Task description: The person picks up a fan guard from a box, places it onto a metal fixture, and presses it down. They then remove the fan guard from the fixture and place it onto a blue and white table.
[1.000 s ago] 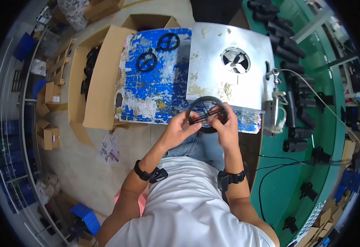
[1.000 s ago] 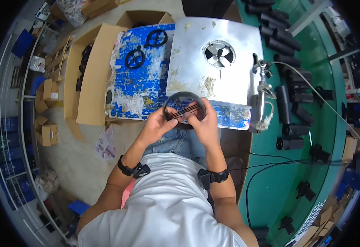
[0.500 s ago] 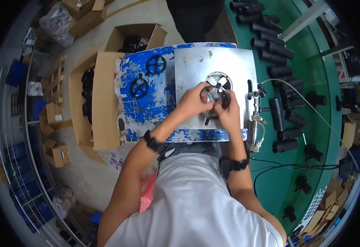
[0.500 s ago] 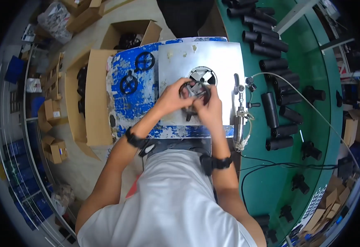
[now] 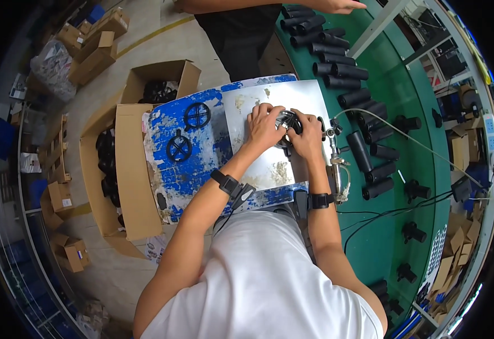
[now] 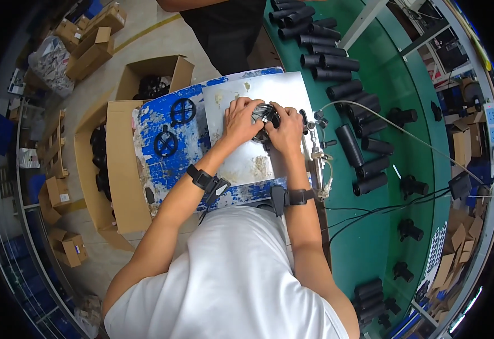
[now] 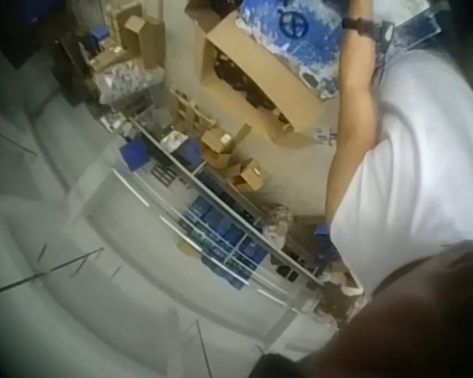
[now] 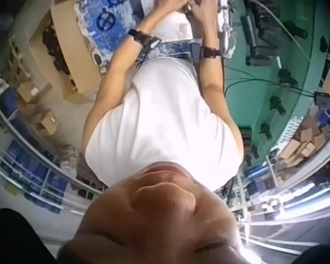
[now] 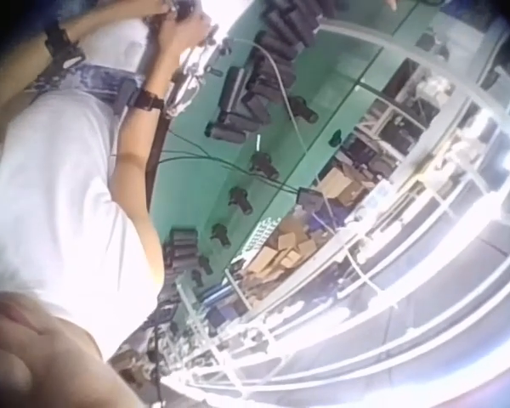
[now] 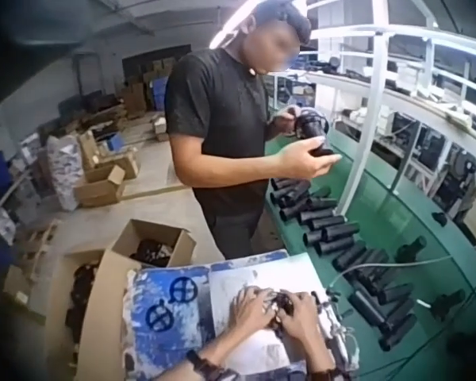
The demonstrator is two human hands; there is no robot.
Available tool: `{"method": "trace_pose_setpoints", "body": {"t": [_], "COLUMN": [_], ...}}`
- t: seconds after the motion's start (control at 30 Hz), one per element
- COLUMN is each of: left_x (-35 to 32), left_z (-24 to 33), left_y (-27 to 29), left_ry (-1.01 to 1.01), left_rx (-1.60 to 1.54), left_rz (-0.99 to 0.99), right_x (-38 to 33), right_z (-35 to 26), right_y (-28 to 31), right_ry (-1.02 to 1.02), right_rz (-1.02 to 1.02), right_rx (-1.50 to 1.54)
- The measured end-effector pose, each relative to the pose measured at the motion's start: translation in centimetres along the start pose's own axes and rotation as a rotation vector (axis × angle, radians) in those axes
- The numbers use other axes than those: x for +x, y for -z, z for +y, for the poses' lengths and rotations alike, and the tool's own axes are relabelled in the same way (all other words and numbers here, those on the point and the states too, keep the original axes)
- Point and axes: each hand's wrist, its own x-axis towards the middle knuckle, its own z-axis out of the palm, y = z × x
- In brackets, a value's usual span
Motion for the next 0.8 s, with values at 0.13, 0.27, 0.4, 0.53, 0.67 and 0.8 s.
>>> {"method": "trace_pose_setpoints", "body": {"t": [0.13,0.27,0.4,0.53,0.67,0.8], "left_x": [-1.0,-1.4,-1.7,-2.2,-1.8,-1.0], "left_z": [-0.7,-0.7,-0.7,-0.2,0.2,0.1], "left_y": [-0.4,-0.8,-1.2,-1.9,-0.9,-0.3], "left_ry": [0.0,-0.033,-0.064,0.022,0.069,0.05], "left_rx": [-0.076,-0.035,-0.052,-0.244,-0.185,-0.202], "left_rz": [0.013,0.059,0.123,0.146,0.041,-0.065], "right_x": [-0.7,-0.7,-0.4,-0.5,0.5,1.7], "right_z": [-0.4,-0.1,-0.3,-0.6,-0.5,0.0], "right_y": [0.1,-0.2,0.7,0.8,0.7,1.0], "right_ry": [-0.016,-0.026,0.076,0.103,0.03,0.026], "right_rz": [-0.017,-0.023,0.0,0.05,0.051,-0.002], "right_rx": [0.013,-0.015,-0.02,-0.013,-0.03,-0.063]}}
